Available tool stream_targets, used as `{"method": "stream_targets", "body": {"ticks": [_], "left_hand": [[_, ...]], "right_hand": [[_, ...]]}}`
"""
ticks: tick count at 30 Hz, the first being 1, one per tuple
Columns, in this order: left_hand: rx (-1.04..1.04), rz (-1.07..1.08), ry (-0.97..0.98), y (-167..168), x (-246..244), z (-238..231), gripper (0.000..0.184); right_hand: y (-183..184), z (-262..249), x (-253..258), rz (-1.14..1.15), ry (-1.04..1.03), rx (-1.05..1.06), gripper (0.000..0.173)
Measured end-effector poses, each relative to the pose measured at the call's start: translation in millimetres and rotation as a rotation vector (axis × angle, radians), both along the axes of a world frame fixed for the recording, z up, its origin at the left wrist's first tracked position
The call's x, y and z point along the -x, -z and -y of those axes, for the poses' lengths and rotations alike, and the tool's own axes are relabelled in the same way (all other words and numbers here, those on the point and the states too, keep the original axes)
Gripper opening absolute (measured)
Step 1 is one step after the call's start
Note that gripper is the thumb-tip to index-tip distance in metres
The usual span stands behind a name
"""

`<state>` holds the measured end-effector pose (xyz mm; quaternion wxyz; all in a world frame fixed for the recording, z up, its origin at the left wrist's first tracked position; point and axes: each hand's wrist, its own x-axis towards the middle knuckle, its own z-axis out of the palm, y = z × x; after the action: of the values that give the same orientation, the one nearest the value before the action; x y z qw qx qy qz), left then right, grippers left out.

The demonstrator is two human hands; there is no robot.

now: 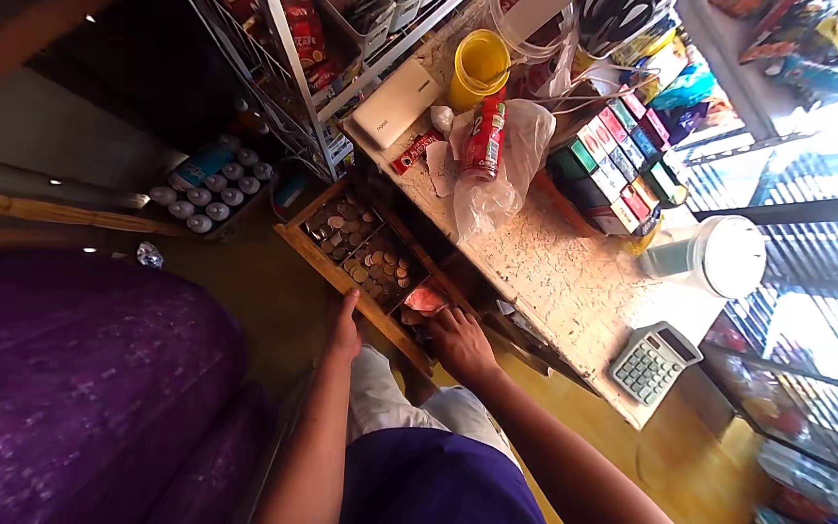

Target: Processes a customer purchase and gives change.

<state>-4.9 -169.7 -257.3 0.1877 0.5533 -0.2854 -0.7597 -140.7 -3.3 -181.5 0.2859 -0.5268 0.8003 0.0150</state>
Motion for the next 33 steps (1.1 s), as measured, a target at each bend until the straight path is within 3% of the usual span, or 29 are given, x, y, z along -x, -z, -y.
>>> {"method": "stream_targets", "body": {"ticks": [5, 9, 12, 14, 17, 19, 21, 26, 27, 31, 33], "left_hand": [[0.002, -0.014, -0.008, 3.0, -2.2, -0.4, 0.08], [0.004, -0.021, -0.033, 1.4, -4.3, -1.0, 0.078], [0.006, -0.043, -0.091, -2.7, -3.8, -3.1, 0.079], [0.0, -0.067, -0.152, -5.0, -3.8, -6.8, 0.07], [-0.041, -0.159, -0.186, -4.9, -9.8, -11.6, 0.061], [-0.056, -0.25, -0.181, -5.9, -15.4, -15.2, 0.066], [-0.049, -0.308, -0.196, -7.7, -18.0, -19.2, 0.085], [-0.013, -0.317, -0.191, -15.1, -17.2, -22.9, 0.126], [0.009, -0.299, -0.173, -21.1, -16.4, -23.8, 0.125], [0.073, -0.201, -0.167, -40.8, -11.2, -23.6, 0.045], [0.046, -0.292, -0.181, -35.4, -14.2, -21.3, 0.033]], "right_hand": [[-8.3, 1.5, -1.0, 0.034, 0.098, 0.079, 0.02], [-40.4, 7.6, 10.0, 0.35, 0.542, 0.197, 0.023], [-38.7, 19.2, 13.3, 0.666, 0.807, 0.226, 0.035], [-30.9, 33.5, 6.8, 0.816, 0.884, 0.211, 0.041], [-19.3, 62.6, -12.2, 0.936, 0.947, 0.188, 0.019], [-13.9, 82.7, -24.9, 1.027, 1.024, 0.183, 0.022], [-9.7, 101.3, -37.1, 1.08, 1.127, 0.203, 0.027], [-7.2, 131.4, -62.7, 0.884, 1.19, 0.352, 0.023], [-9.3, 134.3, -67.7, 0.853, 1.22, 0.364, 0.022], [-19.4, 136.8, -86.6, 0.852, 1.211, 0.297, 0.02], [-19.3, 128.2, -89.4, 0.784, 1.093, 0.197, 0.021]]}}
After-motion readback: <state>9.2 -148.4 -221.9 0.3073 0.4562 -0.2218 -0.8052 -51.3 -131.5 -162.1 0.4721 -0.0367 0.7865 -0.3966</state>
